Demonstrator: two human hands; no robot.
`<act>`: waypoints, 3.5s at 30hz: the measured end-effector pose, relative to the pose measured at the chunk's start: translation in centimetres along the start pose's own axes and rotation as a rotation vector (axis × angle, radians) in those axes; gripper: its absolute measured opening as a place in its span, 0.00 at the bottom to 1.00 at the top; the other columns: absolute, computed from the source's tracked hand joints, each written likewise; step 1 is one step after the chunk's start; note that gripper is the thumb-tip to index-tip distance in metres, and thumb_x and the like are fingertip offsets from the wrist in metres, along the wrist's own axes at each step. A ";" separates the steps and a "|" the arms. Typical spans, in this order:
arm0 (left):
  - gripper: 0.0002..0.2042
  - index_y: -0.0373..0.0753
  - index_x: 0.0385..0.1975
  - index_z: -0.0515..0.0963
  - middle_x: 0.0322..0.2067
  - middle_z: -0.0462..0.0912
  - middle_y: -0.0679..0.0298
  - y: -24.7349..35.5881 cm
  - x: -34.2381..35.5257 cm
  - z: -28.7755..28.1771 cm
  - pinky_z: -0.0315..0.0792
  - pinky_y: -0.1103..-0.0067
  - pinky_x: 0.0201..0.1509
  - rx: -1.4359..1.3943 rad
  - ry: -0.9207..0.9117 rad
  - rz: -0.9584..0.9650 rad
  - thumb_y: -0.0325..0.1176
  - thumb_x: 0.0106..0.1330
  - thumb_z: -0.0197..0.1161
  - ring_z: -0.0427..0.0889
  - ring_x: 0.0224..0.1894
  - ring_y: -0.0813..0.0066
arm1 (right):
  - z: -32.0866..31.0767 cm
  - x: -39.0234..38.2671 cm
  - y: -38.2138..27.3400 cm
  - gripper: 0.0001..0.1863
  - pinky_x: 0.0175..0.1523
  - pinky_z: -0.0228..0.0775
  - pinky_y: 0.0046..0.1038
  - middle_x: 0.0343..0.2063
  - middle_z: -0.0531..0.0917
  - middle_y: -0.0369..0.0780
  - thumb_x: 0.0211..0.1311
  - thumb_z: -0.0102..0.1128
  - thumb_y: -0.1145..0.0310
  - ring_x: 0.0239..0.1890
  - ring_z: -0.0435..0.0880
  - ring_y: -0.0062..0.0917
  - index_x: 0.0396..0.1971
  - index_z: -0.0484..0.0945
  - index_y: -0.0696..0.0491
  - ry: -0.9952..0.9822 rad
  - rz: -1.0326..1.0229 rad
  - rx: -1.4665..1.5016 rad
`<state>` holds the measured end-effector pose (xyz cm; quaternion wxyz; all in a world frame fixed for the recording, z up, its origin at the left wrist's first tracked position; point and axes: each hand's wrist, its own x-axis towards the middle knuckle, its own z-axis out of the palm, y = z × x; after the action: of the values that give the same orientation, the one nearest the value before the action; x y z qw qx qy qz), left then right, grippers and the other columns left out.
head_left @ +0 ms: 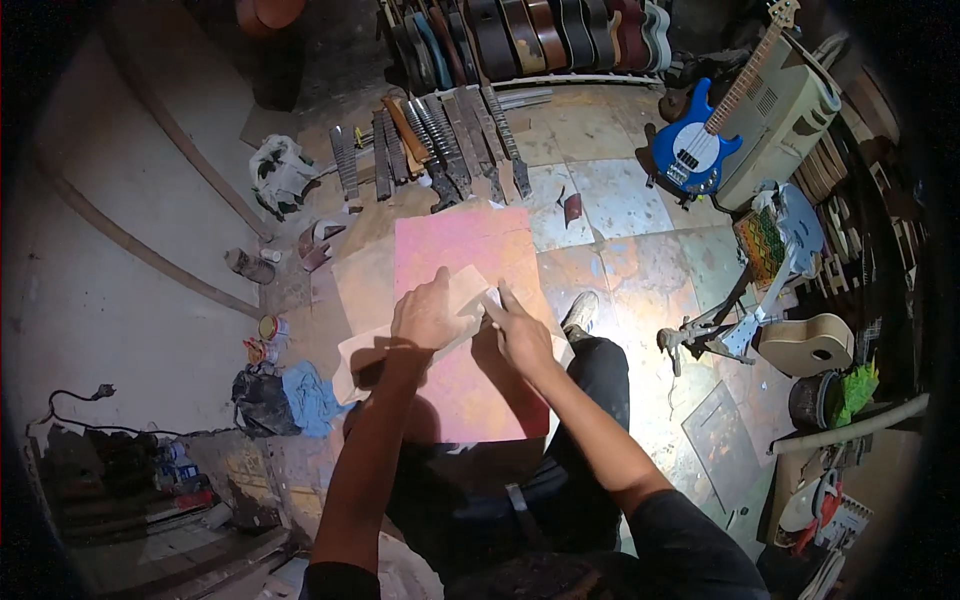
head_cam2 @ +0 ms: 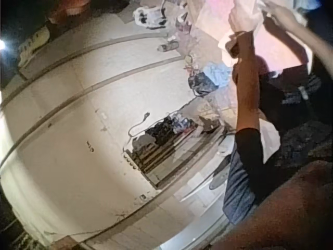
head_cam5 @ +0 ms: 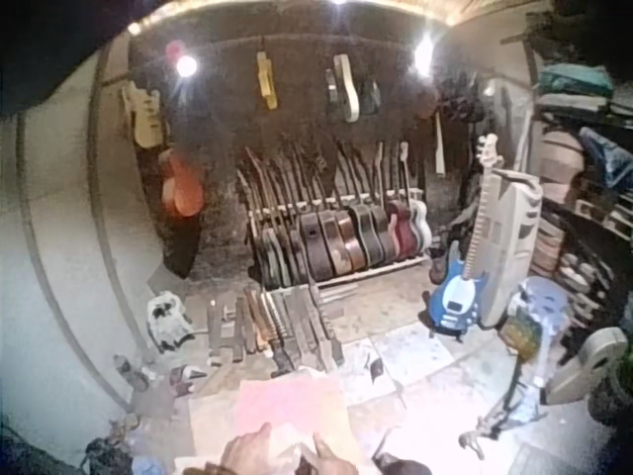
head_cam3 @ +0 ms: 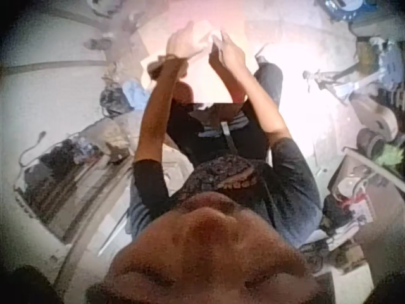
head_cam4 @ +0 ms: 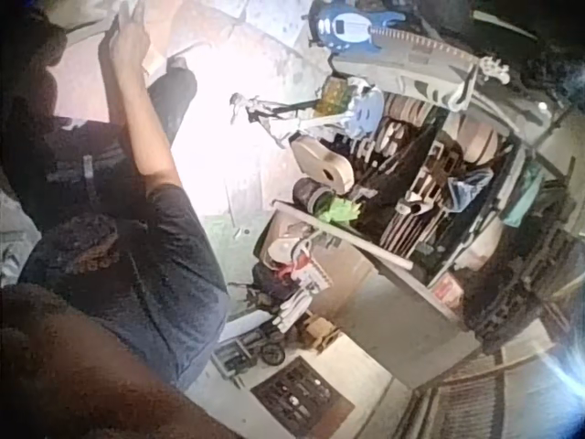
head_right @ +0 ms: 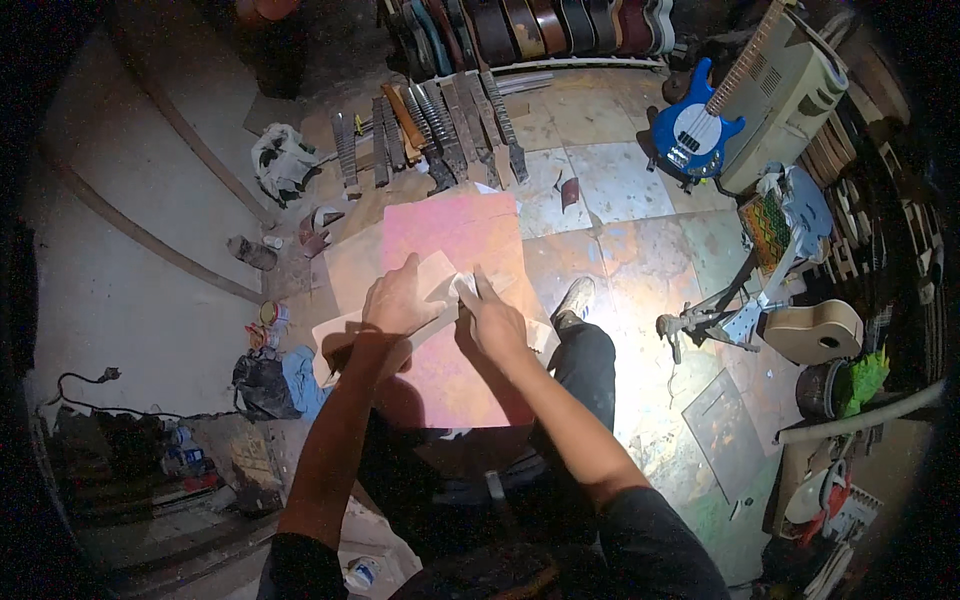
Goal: The person sands the surfaces and edges of a wooden guitar body by hand with a piece of sandpaper, turning the object over to reach different sections.
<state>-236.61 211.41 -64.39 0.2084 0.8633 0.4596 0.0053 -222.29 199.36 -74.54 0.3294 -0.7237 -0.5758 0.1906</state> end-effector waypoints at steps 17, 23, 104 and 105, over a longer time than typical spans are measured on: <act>0.34 0.36 0.52 0.73 0.39 0.87 0.43 0.6 -0.1 0.2 0.79 0.55 0.50 0.006 0.011 -0.036 0.50 0.48 0.76 0.87 0.44 0.42 | 1.4 -1.0 1.1 0.24 0.54 0.79 0.46 0.71 0.66 0.56 0.63 0.53 0.77 0.51 0.84 0.54 0.58 0.82 0.48 0.112 -0.105 0.060; 0.35 0.35 0.54 0.73 0.39 0.86 0.41 0.0 0.1 0.4 0.79 0.55 0.50 -0.009 0.029 0.020 0.49 0.48 0.75 0.87 0.44 0.41 | 1.5 1.1 1.2 0.34 0.61 0.77 0.40 0.74 0.63 0.54 0.57 0.59 0.83 0.61 0.81 0.51 0.65 0.77 0.43 0.035 -0.063 0.055; 0.30 0.35 0.48 0.73 0.33 0.86 0.44 0.2 -0.9 1.6 0.79 0.55 0.44 0.007 0.139 0.058 0.48 0.50 0.73 0.87 0.38 0.42 | 1.4 -0.6 0.5 0.27 0.71 0.68 0.31 0.62 0.79 0.55 0.62 0.44 0.85 0.66 0.79 0.43 0.60 0.79 0.62 0.102 -0.048 0.431; 0.30 0.35 0.48 0.73 0.33 0.86 0.44 0.7 -0.9 1.5 0.79 0.55 0.44 0.004 0.110 0.040 0.48 0.50 0.73 0.87 0.38 0.42 | 1.2 -0.4 0.5 0.27 0.72 0.67 0.31 0.62 0.79 0.55 0.61 0.45 0.86 0.66 0.79 0.42 0.60 0.79 0.62 0.119 -0.005 0.355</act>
<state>-236.31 209.81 -65.35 0.1809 0.8712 0.4530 0.0557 -222.85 199.23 -75.74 0.4859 -0.6627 -0.5143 0.2455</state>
